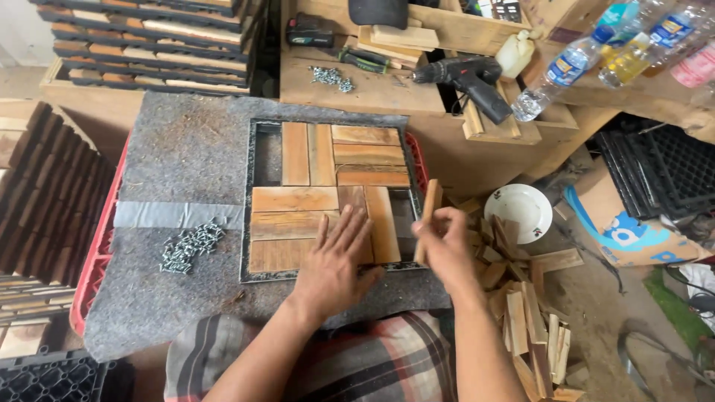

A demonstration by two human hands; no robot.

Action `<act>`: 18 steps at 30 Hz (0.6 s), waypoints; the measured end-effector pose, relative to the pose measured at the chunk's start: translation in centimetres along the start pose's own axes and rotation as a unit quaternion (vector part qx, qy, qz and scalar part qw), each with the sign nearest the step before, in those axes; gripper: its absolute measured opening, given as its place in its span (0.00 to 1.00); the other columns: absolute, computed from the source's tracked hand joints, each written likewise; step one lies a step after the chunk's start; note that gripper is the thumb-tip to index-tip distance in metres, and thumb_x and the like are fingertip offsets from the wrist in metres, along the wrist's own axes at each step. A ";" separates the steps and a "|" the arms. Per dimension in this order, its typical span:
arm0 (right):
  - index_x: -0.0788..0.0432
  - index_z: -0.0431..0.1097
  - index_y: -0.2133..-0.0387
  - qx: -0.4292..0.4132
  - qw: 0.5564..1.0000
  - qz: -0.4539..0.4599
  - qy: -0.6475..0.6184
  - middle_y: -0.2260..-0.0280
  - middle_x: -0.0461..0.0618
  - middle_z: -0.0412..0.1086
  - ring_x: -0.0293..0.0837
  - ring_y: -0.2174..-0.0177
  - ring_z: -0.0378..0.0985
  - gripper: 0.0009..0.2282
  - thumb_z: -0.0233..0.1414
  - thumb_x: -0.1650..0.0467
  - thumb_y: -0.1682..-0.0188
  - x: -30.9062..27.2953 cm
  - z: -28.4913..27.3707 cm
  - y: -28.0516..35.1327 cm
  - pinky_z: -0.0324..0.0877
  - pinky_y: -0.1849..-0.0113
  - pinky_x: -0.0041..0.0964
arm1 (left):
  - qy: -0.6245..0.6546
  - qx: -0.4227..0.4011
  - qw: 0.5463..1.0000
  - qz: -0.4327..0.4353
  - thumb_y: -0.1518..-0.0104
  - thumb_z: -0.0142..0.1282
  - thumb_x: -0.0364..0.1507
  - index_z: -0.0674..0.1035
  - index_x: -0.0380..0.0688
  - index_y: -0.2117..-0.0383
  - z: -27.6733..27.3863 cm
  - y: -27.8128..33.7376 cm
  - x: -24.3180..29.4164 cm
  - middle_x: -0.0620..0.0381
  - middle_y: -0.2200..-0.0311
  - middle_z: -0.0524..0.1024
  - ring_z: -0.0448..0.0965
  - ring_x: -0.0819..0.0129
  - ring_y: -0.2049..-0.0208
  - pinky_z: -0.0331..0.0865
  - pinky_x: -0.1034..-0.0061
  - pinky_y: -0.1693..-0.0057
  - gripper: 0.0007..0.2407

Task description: Assembling interlocking wooden floor tiles by fitting wood slats into a plastic grid and securing them.

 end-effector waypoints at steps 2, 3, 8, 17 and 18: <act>0.58 0.63 0.47 -0.023 0.995 -0.013 0.094 0.51 0.62 0.68 0.56 0.55 0.76 0.28 0.64 0.61 0.58 -0.4 -0.4 0.6 0.80 0.65 0.46 | -0.041 -0.045 0.998 0.015 0.49 0.60 0.51 0.69 0.40 0.36 2.1 -0.2 0.3 0.46 0.32 0.61 0.52 0.51 0.28 0.37 0.48 0.28 0.36; 0.53 0.66 0.46 -0.064 0.979 -0.038 0.190 0.47 0.58 0.66 0.53 0.54 0.78 0.23 0.60 0.62 0.54 -0.4 -0.6 0.3 0.80 0.63 0.45 | -0.068 -0.046 0.996 0.023 0.49 0.56 0.55 0.68 0.39 0.36 2.7 -0.2 0.4 0.46 0.32 0.62 0.53 0.52 0.29 0.39 0.47 0.28 0.38; 0.52 0.67 0.42 -0.227 0.841 -0.270 0.411 0.34 0.60 0.51 0.70 0.44 0.61 0.26 0.45 0.82 0.55 -6.0 0.0 2.7 0.71 0.49 0.62 | -0.108 -0.123 0.986 0.012 0.47 0.47 0.59 0.67 0.40 0.36 3.6 -1.4 -0.1 0.49 0.32 0.61 0.55 0.56 0.29 0.37 0.42 0.28 0.39; 0.48 0.71 0.46 -0.238 0.725 -0.329 0.557 0.48 0.48 0.73 0.48 0.41 0.66 0.23 0.62 0.64 0.57 -5.4 -2.7 -2.4 0.51 0.36 0.58 | -0.117 -0.198 0.973 0.018 0.55 0.55 0.61 0.61 0.43 0.32 3.5 -1.3 -0.5 0.51 0.28 0.52 0.47 0.56 0.27 0.39 0.46 0.27 0.46; 0.46 0.71 0.46 -0.193 0.803 -0.235 0.513 0.51 0.43 0.73 0.44 0.46 0.70 0.25 0.60 0.57 0.58 -4.8 -3.7 -3.5 0.60 0.42 0.56 | -0.118 -0.207 0.971 0.008 0.52 0.54 0.60 0.61 0.44 0.32 3.5 -1.5 -0.5 0.53 0.28 0.52 0.45 0.56 0.26 0.36 0.44 0.27 0.44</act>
Point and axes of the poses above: each hand's wrist, its own y-axis away from the middle knuckle, its own z-axis out of the palm, x = y × z, the point moved 5 cm from there along -y, towards the middle knuckle
